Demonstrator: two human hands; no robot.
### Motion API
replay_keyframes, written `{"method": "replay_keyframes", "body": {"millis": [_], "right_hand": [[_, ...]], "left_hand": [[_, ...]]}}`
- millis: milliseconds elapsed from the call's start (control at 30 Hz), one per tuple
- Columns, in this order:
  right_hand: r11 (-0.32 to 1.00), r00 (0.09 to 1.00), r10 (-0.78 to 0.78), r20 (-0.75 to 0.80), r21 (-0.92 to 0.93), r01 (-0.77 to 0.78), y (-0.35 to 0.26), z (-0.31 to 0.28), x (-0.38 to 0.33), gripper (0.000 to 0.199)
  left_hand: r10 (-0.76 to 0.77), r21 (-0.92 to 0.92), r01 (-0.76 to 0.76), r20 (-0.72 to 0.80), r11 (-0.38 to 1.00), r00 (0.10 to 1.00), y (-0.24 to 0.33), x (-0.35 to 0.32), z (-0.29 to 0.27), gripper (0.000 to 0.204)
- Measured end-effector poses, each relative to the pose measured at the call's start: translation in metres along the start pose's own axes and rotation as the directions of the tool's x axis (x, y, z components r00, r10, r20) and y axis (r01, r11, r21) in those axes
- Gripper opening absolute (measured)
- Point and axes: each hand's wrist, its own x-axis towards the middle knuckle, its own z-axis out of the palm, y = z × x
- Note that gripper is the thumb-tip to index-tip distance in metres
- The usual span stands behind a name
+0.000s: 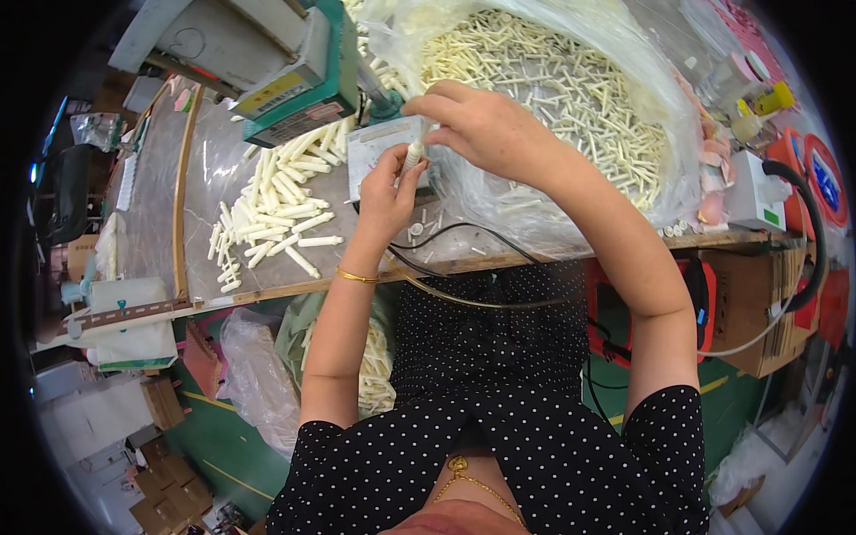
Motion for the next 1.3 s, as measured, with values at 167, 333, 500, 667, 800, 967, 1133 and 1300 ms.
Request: {"method": "replay_keyframes", "body": {"millis": [167, 333, 500, 667, 800, 967, 1133, 1300], "right_hand": [[0.956, 0.936, 0.292, -0.195, 0.06, -0.286, 0.024, -0.006, -0.004, 0.032], [0.814, 0.872, 0.457, -0.176, -0.311, -0.49, 0.095, -0.002, -0.045, 0.023], [0.6, 0.768, 0.639, -0.035, -0.602, -0.526, 0.136, 0.011, -0.082, 0.02], [0.578, 0.727, 0.686, 0.002, -0.608, -0.544, 0.138, 0.014, -0.084, 0.017], [0.66, 0.774, 0.62, -0.129, -0.448, -0.603, 0.14, -0.003, -0.094, 0.016], [0.685, 0.686, 0.723, -0.086, -0.045, -0.728, 0.125, -0.005, -0.092, 0.019], [0.626, 0.687, 0.723, 0.066, 0.355, -0.694, 0.074, 0.021, -0.074, 0.018], [0.644, 0.823, 0.558, 0.11, 0.569, -0.512, 0.012, 0.065, -0.052, 0.018]], "left_hand": [[-0.172, -0.337, 0.073, -0.277, 0.939, 0.945, -0.031, 0.007, -0.002, 0.018], [-0.196, -0.275, 0.117, -0.283, 0.954, 0.939, -0.042, 0.008, -0.007, 0.015], [-0.168, -0.242, 0.093, -0.31, 0.966, 0.936, -0.048, 0.009, -0.007, 0.016], [-0.213, -0.325, 0.108, -0.307, 0.94, 0.927, -0.045, 0.01, -0.008, 0.017], [-0.103, 0.194, 0.202, -0.427, 0.96, 0.899, -0.075, 0.01, -0.06, 0.021], [-0.211, 0.663, 0.307, -0.223, 0.683, 0.952, -0.11, 0.003, -0.118, 0.026], [-0.085, 0.74, 0.107, -0.068, 0.664, 0.994, -0.106, 0.008, -0.121, 0.024], [-0.595, -0.566, 0.359, -0.309, 0.742, 0.742, -0.051, -0.01, -0.086, 0.015]]}}
